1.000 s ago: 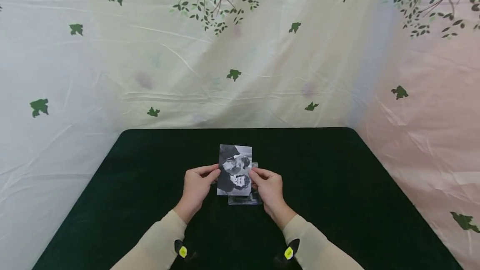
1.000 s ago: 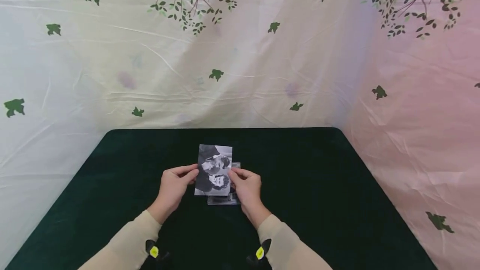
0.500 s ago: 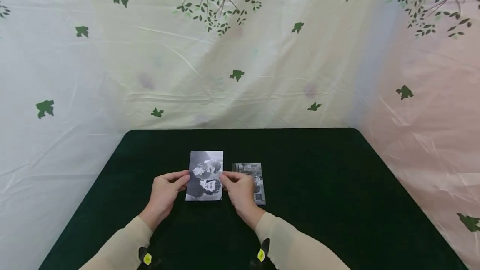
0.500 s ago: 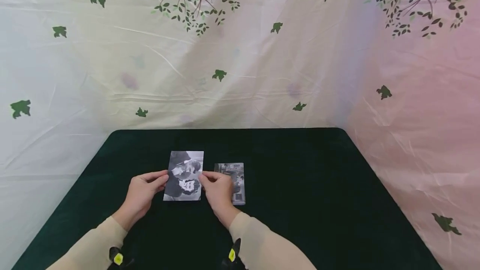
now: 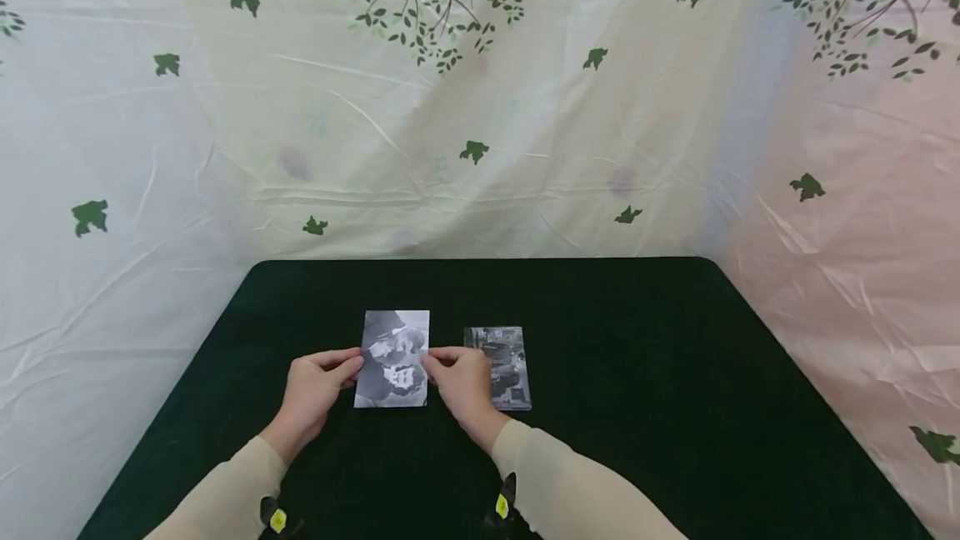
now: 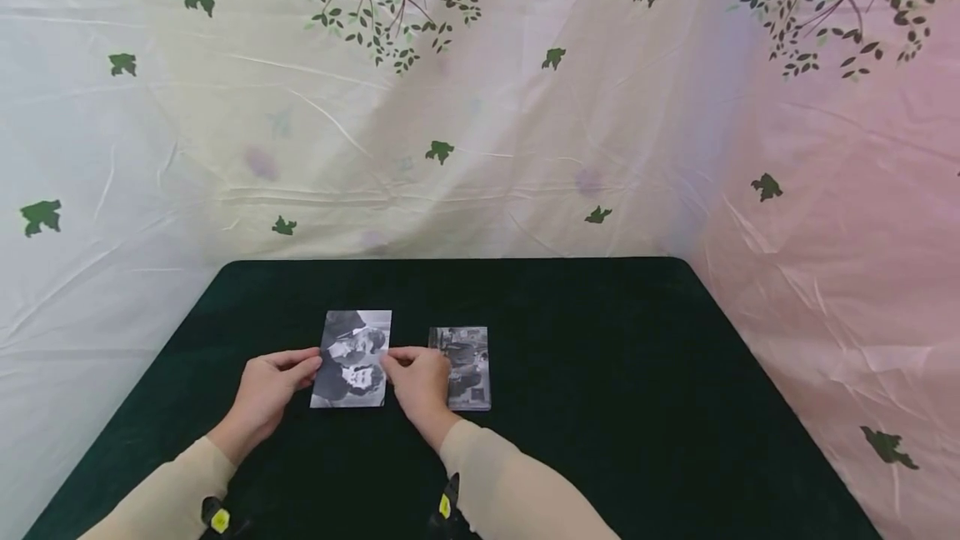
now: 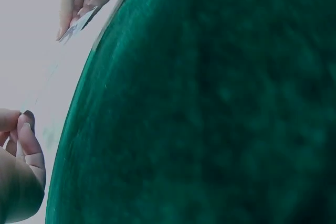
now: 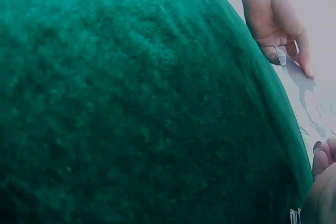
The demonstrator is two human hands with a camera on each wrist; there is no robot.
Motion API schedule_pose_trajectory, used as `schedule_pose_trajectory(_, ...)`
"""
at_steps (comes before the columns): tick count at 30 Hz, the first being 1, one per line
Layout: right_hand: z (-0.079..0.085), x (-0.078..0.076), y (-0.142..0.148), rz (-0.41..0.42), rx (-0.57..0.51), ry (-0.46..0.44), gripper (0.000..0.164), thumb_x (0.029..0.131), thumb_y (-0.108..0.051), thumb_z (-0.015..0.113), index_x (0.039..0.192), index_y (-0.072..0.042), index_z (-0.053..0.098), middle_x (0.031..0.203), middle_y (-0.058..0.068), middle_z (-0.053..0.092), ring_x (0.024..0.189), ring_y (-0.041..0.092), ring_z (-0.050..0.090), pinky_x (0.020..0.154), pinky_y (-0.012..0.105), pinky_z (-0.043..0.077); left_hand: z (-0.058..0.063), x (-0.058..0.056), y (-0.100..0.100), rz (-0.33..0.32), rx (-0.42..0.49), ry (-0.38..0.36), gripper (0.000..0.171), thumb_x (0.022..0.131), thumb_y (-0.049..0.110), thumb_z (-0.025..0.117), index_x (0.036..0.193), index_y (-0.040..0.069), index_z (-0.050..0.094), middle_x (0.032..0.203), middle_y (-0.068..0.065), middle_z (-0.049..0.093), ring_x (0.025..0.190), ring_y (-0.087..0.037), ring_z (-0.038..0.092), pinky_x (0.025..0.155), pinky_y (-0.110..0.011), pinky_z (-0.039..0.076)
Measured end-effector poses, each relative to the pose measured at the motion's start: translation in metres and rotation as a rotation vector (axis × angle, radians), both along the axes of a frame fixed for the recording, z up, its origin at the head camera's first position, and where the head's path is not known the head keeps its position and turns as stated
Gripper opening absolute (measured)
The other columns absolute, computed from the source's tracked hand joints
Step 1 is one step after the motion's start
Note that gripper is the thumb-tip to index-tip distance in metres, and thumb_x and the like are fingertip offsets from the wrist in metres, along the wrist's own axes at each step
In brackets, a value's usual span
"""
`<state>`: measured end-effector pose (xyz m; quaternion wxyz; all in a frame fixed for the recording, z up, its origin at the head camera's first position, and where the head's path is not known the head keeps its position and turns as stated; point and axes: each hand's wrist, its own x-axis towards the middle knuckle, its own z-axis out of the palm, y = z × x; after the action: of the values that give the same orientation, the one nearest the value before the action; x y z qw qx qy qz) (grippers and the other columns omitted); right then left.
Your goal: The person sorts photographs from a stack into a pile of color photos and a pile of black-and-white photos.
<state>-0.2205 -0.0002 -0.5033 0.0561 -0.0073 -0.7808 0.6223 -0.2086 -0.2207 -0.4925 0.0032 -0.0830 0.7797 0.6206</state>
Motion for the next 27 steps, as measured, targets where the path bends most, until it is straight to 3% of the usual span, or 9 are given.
schedule_pose_trajectory(13, -0.009, 0.001, -0.008, 0.014, 0.087, -0.021, 0.008, 0.081, -0.016, 0.078, 0.087, -0.01, 0.078, 0.069, -0.006, 0.068, 0.058, 0.005, 0.063, 0.054, 0.022, 0.052, -0.01, -0.004, -0.01, -0.021, -0.1, -0.001, 0.03, 0.09, 0.026, 0.069, 0.114, 0.008, 0.07, 0.115, -0.01, 0.065, 0.091, -0.021, 0.061, 0.075, -0.029, 0.052)
schedule_pose_trajectory(19, -0.013, -0.001, -0.014, -0.012, 0.201, 0.009, 0.008, 0.081, -0.017, 0.078, 0.086, -0.011, 0.078, 0.065, -0.009, 0.066, 0.055, 0.002, 0.06, 0.054, 0.021, 0.049, -0.016, -0.006, -0.015, -0.031, -0.132, -0.018, 0.028, 0.09, 0.024, 0.069, 0.113, 0.009, 0.071, 0.113, -0.009, 0.065, 0.088, -0.022, 0.062, 0.075, -0.031, 0.052)
schedule_pose_trajectory(23, -0.013, -0.002, -0.018, -0.06, 0.311, 0.046, 0.007, 0.079, -0.019, 0.079, 0.083, -0.014, 0.078, 0.067, -0.01, 0.067, 0.062, 0.001, 0.059, 0.059, 0.023, 0.048, -0.016, -0.008, -0.016, -0.04, -0.163, -0.026, 0.028, 0.089, 0.024, 0.07, 0.113, 0.01, 0.071, 0.112, -0.008, 0.065, 0.087, -0.021, 0.062, 0.074, -0.032, 0.052)
schedule_pose_trajectory(27, -0.013, -0.001, -0.02, -0.084, 0.356, 0.074, 0.008, 0.078, -0.02, 0.08, 0.082, -0.013, 0.078, 0.07, -0.009, 0.069, 0.067, 0.004, 0.06, 0.062, 0.026, 0.049, -0.018, -0.009, -0.015, -0.041, -0.199, -0.04, 0.029, 0.087, 0.025, 0.072, 0.113, 0.011, 0.071, 0.113, -0.008, 0.065, 0.089, -0.021, 0.06, 0.073, -0.032, 0.051)
